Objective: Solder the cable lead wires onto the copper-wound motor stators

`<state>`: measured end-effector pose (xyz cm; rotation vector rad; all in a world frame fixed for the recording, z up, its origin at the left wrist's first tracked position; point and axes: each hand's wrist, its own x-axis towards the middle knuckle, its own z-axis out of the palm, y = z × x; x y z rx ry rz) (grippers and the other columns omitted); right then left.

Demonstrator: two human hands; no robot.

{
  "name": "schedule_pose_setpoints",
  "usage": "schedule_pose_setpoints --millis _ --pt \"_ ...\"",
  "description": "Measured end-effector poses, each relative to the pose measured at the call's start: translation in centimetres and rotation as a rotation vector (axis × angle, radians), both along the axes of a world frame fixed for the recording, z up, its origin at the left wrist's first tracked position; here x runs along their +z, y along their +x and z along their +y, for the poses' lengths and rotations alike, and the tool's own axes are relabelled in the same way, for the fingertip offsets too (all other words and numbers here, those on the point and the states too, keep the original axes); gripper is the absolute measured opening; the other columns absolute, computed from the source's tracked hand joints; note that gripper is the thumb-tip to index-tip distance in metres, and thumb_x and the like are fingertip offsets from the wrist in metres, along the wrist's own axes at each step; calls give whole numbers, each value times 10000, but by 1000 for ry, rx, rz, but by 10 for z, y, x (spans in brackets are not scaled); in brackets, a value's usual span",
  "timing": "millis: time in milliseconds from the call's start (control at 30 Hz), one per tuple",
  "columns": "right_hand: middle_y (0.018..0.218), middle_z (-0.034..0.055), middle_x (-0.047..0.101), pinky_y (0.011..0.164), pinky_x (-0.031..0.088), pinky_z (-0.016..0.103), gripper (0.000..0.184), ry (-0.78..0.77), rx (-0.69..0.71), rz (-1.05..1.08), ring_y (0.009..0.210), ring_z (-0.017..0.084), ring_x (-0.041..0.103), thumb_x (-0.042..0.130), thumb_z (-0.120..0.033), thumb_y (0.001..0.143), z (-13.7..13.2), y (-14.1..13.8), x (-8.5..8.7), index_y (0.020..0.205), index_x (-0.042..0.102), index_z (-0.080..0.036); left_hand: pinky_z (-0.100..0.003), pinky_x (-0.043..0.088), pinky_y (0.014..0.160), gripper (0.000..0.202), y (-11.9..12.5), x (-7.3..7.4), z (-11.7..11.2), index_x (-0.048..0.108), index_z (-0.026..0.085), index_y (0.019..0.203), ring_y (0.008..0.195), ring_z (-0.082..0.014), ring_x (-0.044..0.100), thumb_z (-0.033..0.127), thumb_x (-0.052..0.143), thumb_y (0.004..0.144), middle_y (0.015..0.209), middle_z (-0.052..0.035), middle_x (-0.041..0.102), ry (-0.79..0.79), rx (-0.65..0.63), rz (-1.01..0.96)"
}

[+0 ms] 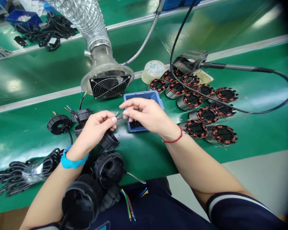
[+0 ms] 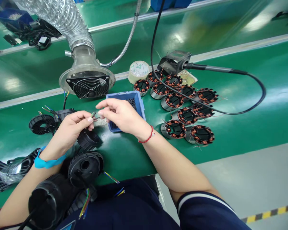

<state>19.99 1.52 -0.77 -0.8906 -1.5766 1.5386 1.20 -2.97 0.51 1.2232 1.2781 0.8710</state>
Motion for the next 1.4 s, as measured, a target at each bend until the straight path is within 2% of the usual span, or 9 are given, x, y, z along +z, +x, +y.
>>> schedule_pose_setpoints --millis 167,333,467,567,700,833,1033,1233,1400 --pt "815 30 718 693 534 232 182 -136 -49 166 749 117 682 715 -296 800 2 0 -1 845 609 -154 -220 407 604 147 1 2 0 633 165 706 594 -90 528 273 669 801 613 32 610 -18 -16 -23" --pt "682 -33 614 597 492 207 305 -145 -26 197 607 78 585 791 -392 731 0 -10 -5 770 594 -162 -225 409 611 152 1 3 1 643 163 701 596 -95 525 285 681 782 611 29 605 -20 -47 -1" --pt "760 -16 626 617 490 227 241 -44 -85 109 663 100 603 731 -349 788 5 -6 -9 841 583 -167 -232 410 609 152 1 3 0 643 166 711 596 -103 526 297 680 778 616 24 606 -22 -28 3" --pt "806 5 645 702 483 265 21 210 -184 -257 725 125 605 603 -189 862 10 6 -7 864 599 -169 -238 412 611 160 1 3 -1 635 169 703 592 -107 524 305 674 777 613 22 603 -18 -16 13" --pt "989 109 676 835 475 345 147 465 16 -983 947 240 638 559 -118 872 11 11 -6 978 659 -134 -239 411 608 161 2 2 -1 631 171 709 584 -106 522 310 667 781 610 22 601 -14 -17 17" --pt "1076 140 657 780 483 341 240 527 80 -1241 985 270 648 451 -137 924 9 4 -8 1019 672 -137 -240 416 618 160 1 2 0 624 173 704 582 -103 521 305 665 785 605 26 598 -9 -12 15" --pt "1080 117 656 822 480 330 202 569 74 -1216 1023 263 633 537 -192 904 11 3 -15 1043 679 -154 -234 411 614 158 0 1 0 630 169 717 591 -101 524 301 664 795 615 24 606 -5 -22 12" --pt "998 135 681 738 458 314 273 555 -31 -1238 922 237 644 428 -176 951 14 0 -19 990 696 -141 -228 407 618 158 0 1 -1 631 169 713 591 -97 519 298 662 798 615 26 605 -7 -11 15" --pt "952 71 675 854 465 320 159 497 -204 -788 938 202 620 552 -174 892 19 10 -11 860 707 -178 -234 404 600 159 1 2 0 631 169 718 582 -104 522 311 669 779 609 23 604 -19 -3 5"
